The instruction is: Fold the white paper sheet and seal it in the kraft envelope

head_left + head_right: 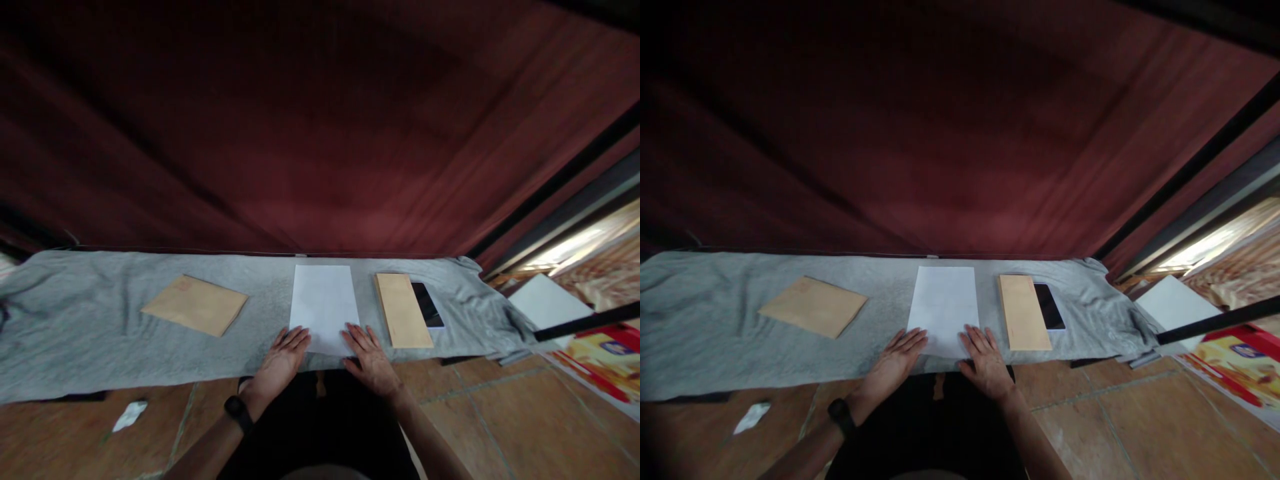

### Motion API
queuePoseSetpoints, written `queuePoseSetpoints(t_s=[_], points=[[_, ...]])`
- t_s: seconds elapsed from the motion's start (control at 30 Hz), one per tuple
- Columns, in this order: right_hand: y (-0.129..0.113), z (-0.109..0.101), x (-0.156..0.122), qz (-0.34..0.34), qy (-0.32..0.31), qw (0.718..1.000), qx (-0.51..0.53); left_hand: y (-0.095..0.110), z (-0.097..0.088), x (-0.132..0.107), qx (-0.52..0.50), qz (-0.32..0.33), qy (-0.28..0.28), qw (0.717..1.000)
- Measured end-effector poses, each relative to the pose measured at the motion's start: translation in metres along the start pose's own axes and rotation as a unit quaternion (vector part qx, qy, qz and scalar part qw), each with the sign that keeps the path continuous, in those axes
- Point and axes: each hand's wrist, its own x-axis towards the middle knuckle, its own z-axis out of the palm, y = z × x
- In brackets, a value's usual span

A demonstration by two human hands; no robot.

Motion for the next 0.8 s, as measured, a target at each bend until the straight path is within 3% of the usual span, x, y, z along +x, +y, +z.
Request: queuePoseSetpoints(t_s=[0.3, 0.43, 0.57, 0.8], points=[[0.013, -0.005, -0.022, 0.001, -0.002, 0.995, 0.096, 0.012, -0.012, -0.040, -0.068, 0.044, 0.016, 0.997], [0.014, -0.003, -0.028, 0.004, -0.006, 0.994, 0.108, 0.007, -0.012, -0.054, -0.089, 0.063, 0.013, 0.994], [0.015, 0.003, -0.027, 0.000, 0.020, 0.992, 0.125, -0.010, -0.013, -0.053, -0.093, 0.038, 0.035, 0.994], [0.020, 0.008, -0.016, 0.001, 0.036, 0.991, 0.133, -0.026, -0.011, -0.042, -0.093, 0.022, 0.021, 0.995]])
